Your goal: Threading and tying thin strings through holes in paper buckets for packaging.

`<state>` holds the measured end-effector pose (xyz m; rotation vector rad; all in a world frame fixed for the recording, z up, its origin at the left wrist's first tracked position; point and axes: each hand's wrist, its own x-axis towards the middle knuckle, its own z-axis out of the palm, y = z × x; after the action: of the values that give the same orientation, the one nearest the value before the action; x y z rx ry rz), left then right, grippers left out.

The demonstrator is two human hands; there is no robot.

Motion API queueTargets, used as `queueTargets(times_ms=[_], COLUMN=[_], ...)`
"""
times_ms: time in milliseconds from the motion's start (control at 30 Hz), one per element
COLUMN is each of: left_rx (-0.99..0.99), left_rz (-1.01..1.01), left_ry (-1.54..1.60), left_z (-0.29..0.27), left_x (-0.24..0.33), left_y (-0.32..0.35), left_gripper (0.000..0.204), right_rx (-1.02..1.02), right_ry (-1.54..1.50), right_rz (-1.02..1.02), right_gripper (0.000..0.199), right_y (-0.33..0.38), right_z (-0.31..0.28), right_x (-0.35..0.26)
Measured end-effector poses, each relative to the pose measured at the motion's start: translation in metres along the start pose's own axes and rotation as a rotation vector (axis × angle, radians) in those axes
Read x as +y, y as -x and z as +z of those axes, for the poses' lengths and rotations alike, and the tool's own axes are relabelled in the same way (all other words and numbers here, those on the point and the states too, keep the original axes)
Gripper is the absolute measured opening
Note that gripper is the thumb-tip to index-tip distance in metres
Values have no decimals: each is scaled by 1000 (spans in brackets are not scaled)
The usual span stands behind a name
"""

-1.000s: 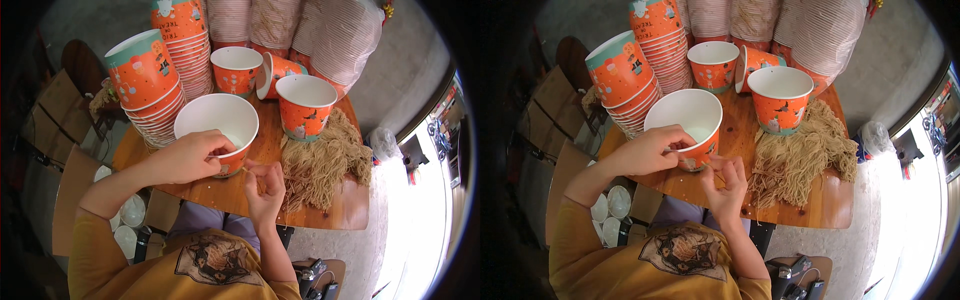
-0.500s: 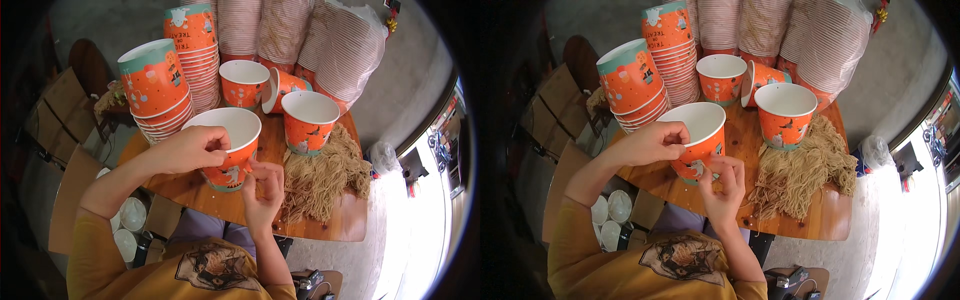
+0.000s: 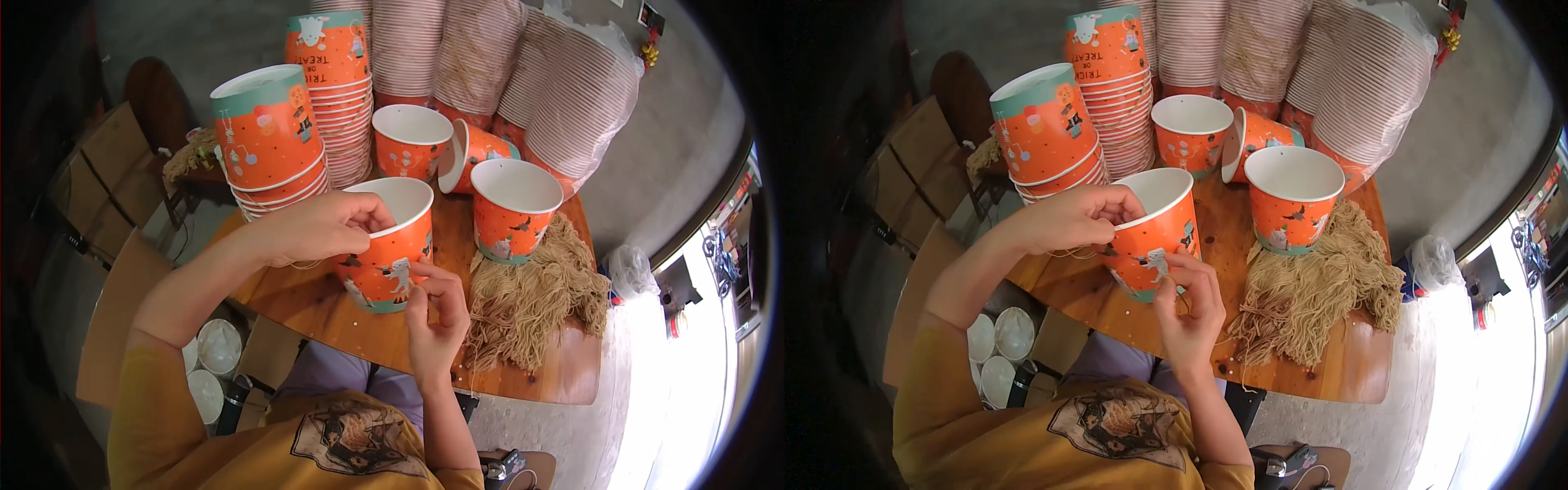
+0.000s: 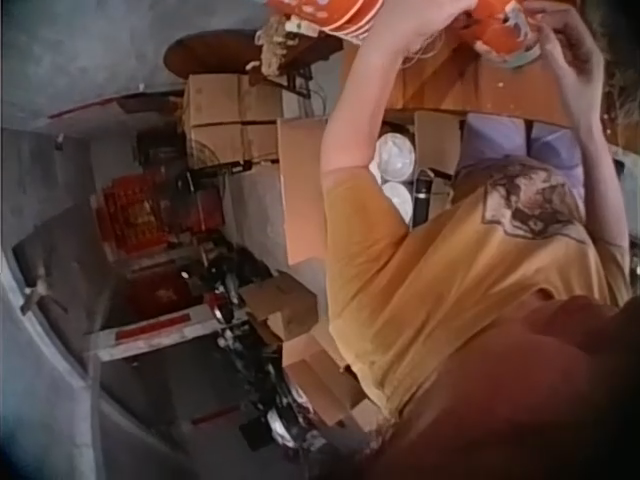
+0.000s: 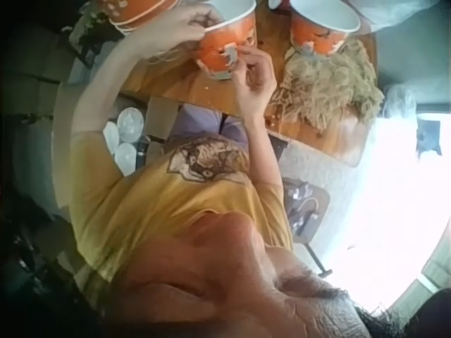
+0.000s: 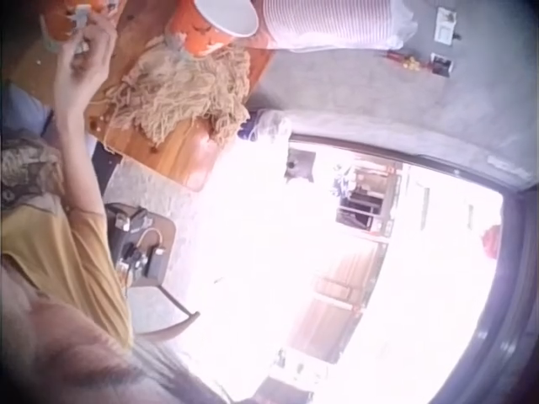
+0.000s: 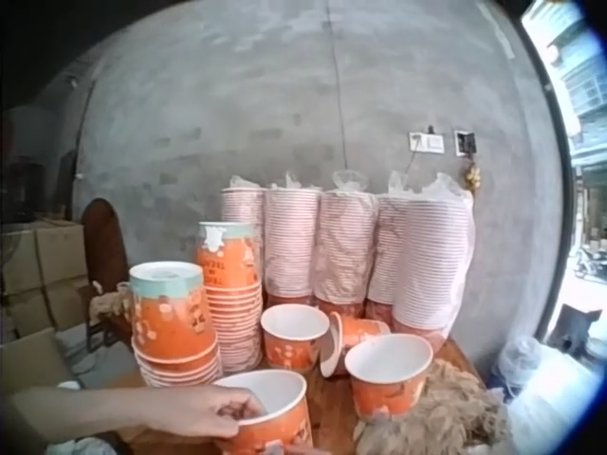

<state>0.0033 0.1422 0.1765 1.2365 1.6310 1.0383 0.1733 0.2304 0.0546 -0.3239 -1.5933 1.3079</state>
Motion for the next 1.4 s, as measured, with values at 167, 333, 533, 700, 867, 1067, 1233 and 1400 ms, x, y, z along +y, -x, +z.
queueTargets(times_ms=[167,333,533,700,867,1067,1233,1400], left_rx=[-6,-5,-6,-5,10,13,-64,-101], left_rz=[66,158,169,101,125,204,149,114], left_ry=[-176,-286,-233,-104,-100,-180,-232,-165], left_z=[-5,-2,20,25,30,35,36,39], left_x=[-7,-26,-9,-8,-19,-24,-15,-20], left_y=[-2,-6,-5,-7,-9,-13,-15,-20], left_gripper=[34,38,38,37,35,34,37,31], right_rx=[35,40,115,141,134,127,126,141], right_ry=[53,134,293,315,295,291,339,325], right_rz=[-63,-46,-198,-180,-135,-94,-116,-94], right_gripper=[9,11,12,11,11,11,11,11], right_y=[-6,-10,-12,-17,-16,-15,-14,-14], right_z=[-3,1,9,9,8,4,0,-3], right_x=[5,0,2,-4,-4,-3,-1,-1])
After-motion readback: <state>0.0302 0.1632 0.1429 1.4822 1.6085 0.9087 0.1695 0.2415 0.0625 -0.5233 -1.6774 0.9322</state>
